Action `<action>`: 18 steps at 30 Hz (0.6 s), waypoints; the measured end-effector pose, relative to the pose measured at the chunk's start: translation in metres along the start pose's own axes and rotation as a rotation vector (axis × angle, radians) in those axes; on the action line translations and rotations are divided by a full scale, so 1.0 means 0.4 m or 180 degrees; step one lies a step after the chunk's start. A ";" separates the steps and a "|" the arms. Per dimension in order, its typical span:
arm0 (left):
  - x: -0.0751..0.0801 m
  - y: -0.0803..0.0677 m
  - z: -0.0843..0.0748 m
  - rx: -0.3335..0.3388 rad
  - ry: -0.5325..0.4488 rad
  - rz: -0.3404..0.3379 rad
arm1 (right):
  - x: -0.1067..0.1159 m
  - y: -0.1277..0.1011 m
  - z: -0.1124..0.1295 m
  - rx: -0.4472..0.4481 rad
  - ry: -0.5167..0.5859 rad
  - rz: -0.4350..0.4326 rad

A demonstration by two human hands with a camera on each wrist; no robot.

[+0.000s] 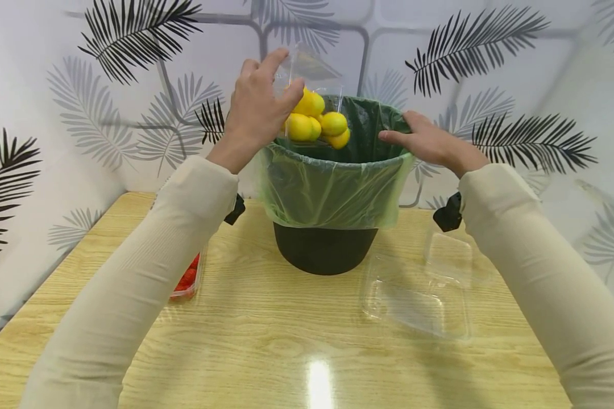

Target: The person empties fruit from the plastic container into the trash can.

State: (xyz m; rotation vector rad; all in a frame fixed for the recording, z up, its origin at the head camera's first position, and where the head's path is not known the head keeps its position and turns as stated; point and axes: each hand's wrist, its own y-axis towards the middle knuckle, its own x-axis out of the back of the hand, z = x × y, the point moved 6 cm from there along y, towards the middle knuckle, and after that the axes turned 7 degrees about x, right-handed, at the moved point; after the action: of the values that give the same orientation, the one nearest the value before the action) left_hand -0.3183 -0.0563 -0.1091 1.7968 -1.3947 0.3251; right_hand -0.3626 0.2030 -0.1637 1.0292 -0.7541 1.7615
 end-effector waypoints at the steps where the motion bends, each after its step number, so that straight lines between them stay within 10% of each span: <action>1: 0.001 0.000 0.000 -0.0001 0.0008 0.0002 | 0.000 0.000 0.000 -0.0006 0.0002 0.0001; 18: 0.009 0.001 -0.002 -0.0106 0.0038 -0.0122 | -0.002 -0.004 0.002 -0.0008 0.0028 -0.0006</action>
State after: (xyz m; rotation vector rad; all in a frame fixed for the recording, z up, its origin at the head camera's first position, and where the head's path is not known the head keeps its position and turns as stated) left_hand -0.3172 -0.0582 -0.1063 1.7894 -1.3483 0.2904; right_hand -0.3605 0.2026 -0.1639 1.0197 -0.7495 1.7621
